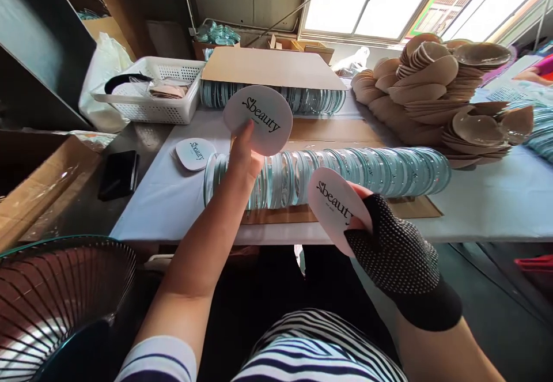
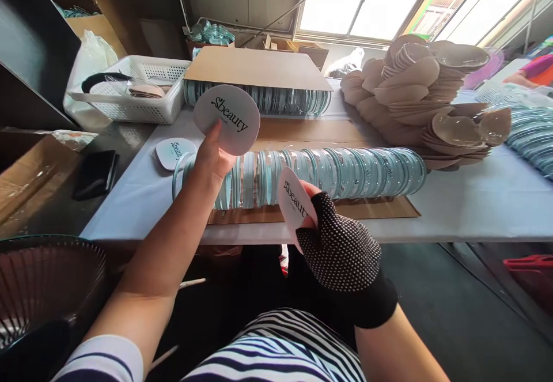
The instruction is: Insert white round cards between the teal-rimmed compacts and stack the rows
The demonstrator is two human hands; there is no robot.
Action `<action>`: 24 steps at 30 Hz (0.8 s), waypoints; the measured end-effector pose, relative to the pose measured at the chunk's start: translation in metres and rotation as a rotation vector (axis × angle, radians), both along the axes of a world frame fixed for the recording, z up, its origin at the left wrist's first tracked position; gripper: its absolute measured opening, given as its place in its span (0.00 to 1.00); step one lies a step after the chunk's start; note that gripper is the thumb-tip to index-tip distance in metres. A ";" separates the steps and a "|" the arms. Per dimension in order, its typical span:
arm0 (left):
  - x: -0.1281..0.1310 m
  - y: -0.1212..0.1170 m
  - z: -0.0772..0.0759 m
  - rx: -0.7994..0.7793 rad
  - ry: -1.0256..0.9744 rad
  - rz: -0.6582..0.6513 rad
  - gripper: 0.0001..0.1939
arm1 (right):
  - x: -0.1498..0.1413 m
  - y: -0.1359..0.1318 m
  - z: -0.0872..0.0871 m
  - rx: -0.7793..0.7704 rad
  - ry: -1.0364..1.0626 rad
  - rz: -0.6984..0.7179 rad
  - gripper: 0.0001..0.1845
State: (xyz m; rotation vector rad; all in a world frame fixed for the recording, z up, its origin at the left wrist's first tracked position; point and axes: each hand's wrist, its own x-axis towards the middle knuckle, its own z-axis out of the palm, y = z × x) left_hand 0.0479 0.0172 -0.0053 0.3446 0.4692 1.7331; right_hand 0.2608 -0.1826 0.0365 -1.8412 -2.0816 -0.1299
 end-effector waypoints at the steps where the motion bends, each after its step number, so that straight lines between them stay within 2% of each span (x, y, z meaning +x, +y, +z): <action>1: 0.000 -0.002 0.001 0.001 0.006 -0.006 0.27 | -0.001 0.000 -0.001 -0.001 -0.006 -0.002 0.31; 5: 0.000 -0.010 0.007 0.012 0.043 -0.057 0.21 | -0.002 -0.002 0.003 -0.012 -0.011 -0.035 0.30; 8: 0.000 -0.014 0.010 -0.003 0.099 -0.049 0.18 | 0.002 -0.004 0.004 0.019 0.023 -0.057 0.30; 16: 0.004 -0.022 0.013 0.033 0.274 0.033 0.13 | 0.018 -0.003 -0.017 0.217 0.173 -0.093 0.23; 20: 0.007 -0.025 0.014 -0.005 0.255 0.060 0.15 | 0.021 -0.003 -0.020 0.315 0.112 0.029 0.23; 24: 0.008 -0.024 0.015 -0.026 0.210 0.064 0.17 | 0.011 -0.001 -0.023 0.387 0.126 0.273 0.24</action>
